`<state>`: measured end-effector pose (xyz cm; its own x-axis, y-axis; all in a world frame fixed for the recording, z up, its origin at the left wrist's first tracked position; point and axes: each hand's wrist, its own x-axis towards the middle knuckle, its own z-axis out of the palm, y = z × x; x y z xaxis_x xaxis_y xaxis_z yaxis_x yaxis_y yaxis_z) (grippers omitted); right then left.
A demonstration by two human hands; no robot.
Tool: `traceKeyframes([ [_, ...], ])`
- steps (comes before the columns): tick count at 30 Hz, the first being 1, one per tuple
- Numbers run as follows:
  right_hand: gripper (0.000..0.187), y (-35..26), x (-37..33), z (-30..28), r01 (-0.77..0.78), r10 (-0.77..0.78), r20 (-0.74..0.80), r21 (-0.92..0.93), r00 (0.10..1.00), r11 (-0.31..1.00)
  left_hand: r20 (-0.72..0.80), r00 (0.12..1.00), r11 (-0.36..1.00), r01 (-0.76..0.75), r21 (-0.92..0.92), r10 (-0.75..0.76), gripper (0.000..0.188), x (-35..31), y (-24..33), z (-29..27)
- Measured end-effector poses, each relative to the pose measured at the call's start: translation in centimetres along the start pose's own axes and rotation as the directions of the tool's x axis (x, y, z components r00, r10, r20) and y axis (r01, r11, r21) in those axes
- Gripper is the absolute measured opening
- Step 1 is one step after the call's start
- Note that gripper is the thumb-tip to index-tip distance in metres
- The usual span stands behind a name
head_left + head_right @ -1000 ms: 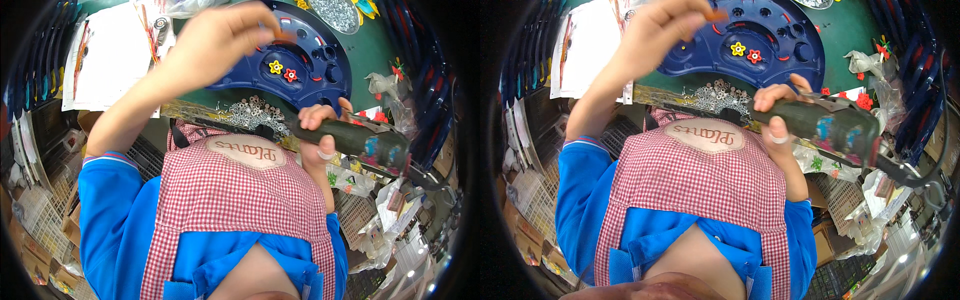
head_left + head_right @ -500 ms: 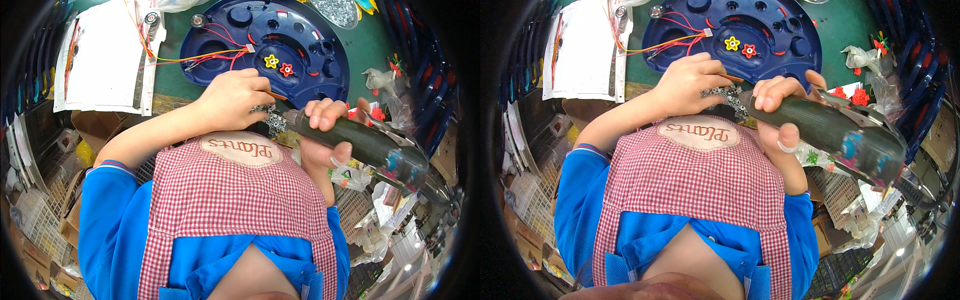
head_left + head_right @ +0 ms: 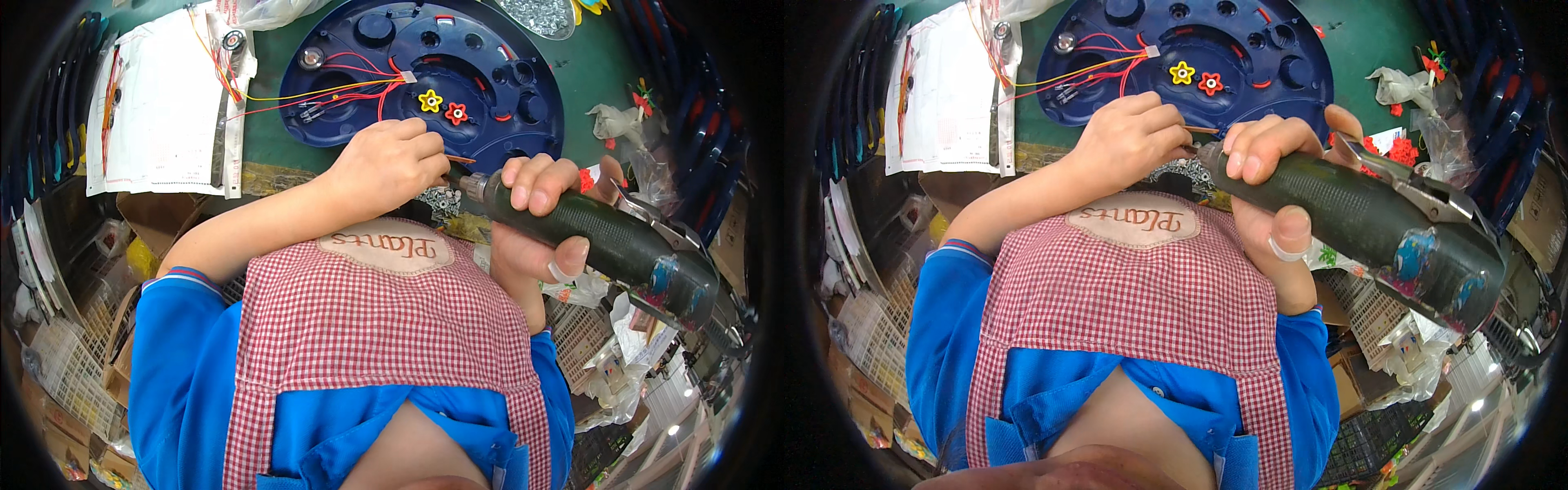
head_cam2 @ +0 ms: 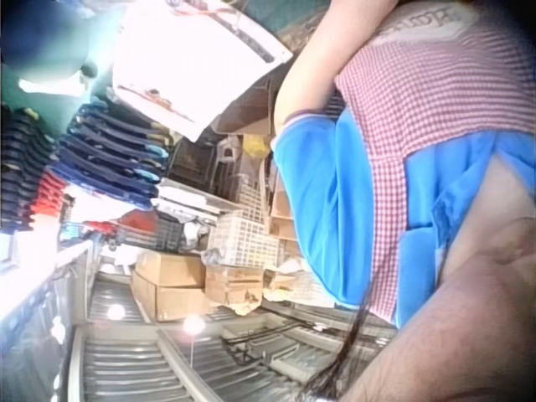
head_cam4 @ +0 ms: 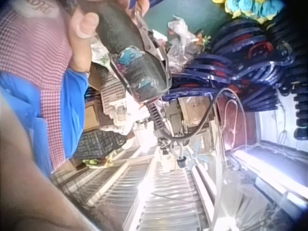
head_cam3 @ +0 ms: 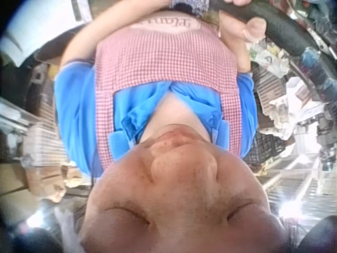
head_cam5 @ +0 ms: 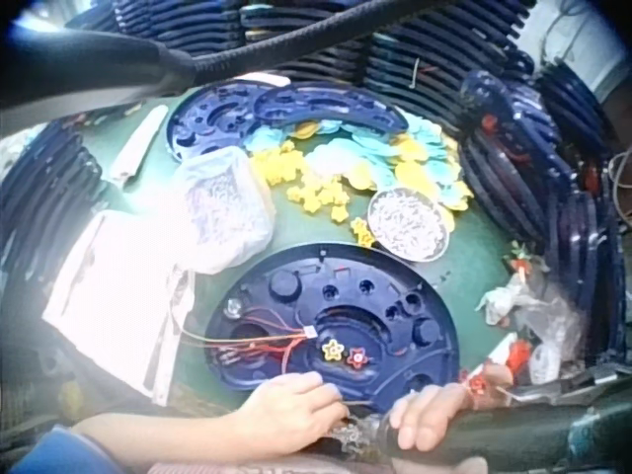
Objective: The person uses a soldering iron to attach small decorative plastic pieces to a blue plastic base while connecting wires. They repeatedly pick up pieces, position them, and solder them in place, then place the base aside and repeat the process.
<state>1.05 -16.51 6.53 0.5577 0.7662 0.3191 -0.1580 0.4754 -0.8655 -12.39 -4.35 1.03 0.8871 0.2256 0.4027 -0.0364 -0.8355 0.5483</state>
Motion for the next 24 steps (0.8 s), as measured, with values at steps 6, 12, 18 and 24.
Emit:
traceKeyframes([
  [6, 0.076, 0.1, 1.2, -1.1, 0.068, -0.073, -0.133, -0.037, 0.988, 0.997, -0.159, 0.987, 0.997, 0.0, -0.08, -0.013, 0.014, 1.8, -1.3, 0.1],
  [12, 0.08, 0.0, 2.9, -3.1, 0.14, -0.151, -0.205, -0.066, 0.967, 0.988, 0.223, 0.943, 0.958, 0.273, -0.087, -0.248, 0.021, 4.4, -3.2, 0.3],
  [18, 0.081, 0.8, 3.8, -3.1, 0.139, -0.166, -0.21, -0.138, 0.963, 0.981, 0.106, 0.982, 0.969, 0.172, -0.178, -0.155, 0.014, 4.9, -4.6, 2.7],
  [24, 0.081, 1.8, 3.7, -2.8, 0.131, -0.156, -0.206, -0.131, 0.966, 0.983, 0.056, 0.991, 0.979, 0.132, -0.155, -0.125, 0.014, 5.1, -4.8, 3.1],
])
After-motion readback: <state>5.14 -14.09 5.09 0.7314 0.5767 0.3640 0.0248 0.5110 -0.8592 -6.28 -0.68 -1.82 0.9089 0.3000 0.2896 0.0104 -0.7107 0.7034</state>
